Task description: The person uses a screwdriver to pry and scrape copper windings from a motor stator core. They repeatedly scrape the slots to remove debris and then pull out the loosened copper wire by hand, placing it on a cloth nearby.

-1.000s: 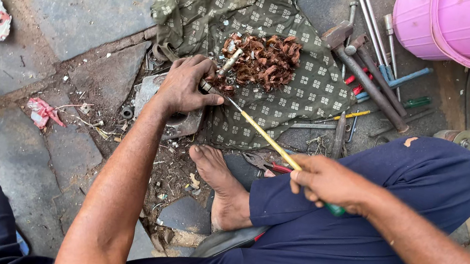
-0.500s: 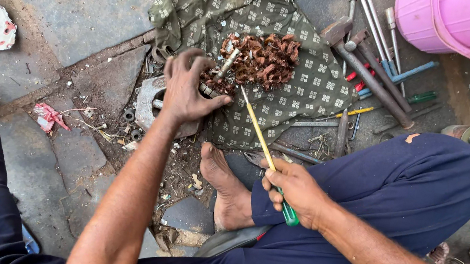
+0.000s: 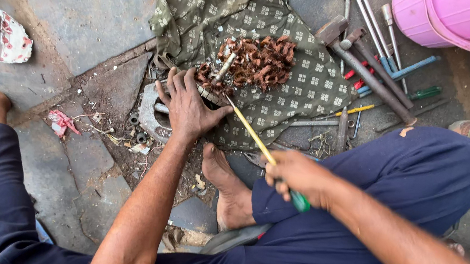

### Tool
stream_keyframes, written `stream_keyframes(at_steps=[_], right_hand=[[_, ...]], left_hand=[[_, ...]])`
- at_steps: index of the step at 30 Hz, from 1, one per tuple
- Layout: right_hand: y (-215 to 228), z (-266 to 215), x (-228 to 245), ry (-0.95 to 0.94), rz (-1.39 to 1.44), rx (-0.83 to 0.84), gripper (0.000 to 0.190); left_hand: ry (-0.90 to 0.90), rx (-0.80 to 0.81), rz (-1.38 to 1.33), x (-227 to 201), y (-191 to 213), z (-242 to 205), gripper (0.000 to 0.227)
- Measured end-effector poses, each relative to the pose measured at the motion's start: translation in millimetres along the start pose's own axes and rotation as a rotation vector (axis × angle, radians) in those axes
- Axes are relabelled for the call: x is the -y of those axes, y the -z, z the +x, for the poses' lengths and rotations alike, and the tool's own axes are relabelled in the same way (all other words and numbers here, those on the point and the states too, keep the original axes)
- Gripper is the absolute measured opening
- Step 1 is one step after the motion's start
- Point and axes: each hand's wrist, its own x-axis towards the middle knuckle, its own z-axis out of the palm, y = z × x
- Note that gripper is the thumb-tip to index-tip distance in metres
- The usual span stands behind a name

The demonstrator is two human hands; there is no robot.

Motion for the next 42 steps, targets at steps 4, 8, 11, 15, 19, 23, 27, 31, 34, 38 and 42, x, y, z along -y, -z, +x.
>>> stream_keyframes(at_steps=[4,8,11,15,19,23,27,31,34,38,42], right_hand=[[15,11,21,0.017,-0.047,-0.028,0.046],[19,1,12,0.074,0.036,-0.065,0.045],[22,-9,6,0.05,0.078,-0.048,0.043],[17,-11,-3,0.024,0.048,0.007,0.044],[13,-3,0,0.072,0.068,0.001,0.044],[15,-14,-2,0.125,0.153,0.012,0.047],[15,-33,-13,0.165,0.227,0.037,0.051],[16,-46,-26,0.228,0.3,0.049,0.051],[10,-39,-36,0.234,0.363,-0.064,0.047],[8,5,-36,0.45,0.17,-0.325,0.048],[32,81,-12,0.492,-0.147,-0.667,0.041]], left_hand=[[-0.001,-0.037,-0.025,-3,0,15,0.129],[0.003,-0.001,-0.072,-1,2,19,0.135],[-0.009,0.038,-0.096,1,6,24,0.133],[-0.157,-0.011,-0.149,1,15,30,0.127],[-0.124,0.096,-0.263,-7,26,33,0.125],[-0.121,0.076,-0.311,-17,36,39,0.125],[0.008,-0.016,-0.605,-18,39,42,0.114],[0.291,0.017,-1.068,-11,31,38,0.109],[0.329,-0.061,-1.329,-1,18,39,0.094],[0.44,-0.068,-1.58,7,-4,48,0.075],[0.453,-0.01,-1.768,5,-15,46,0.058]])
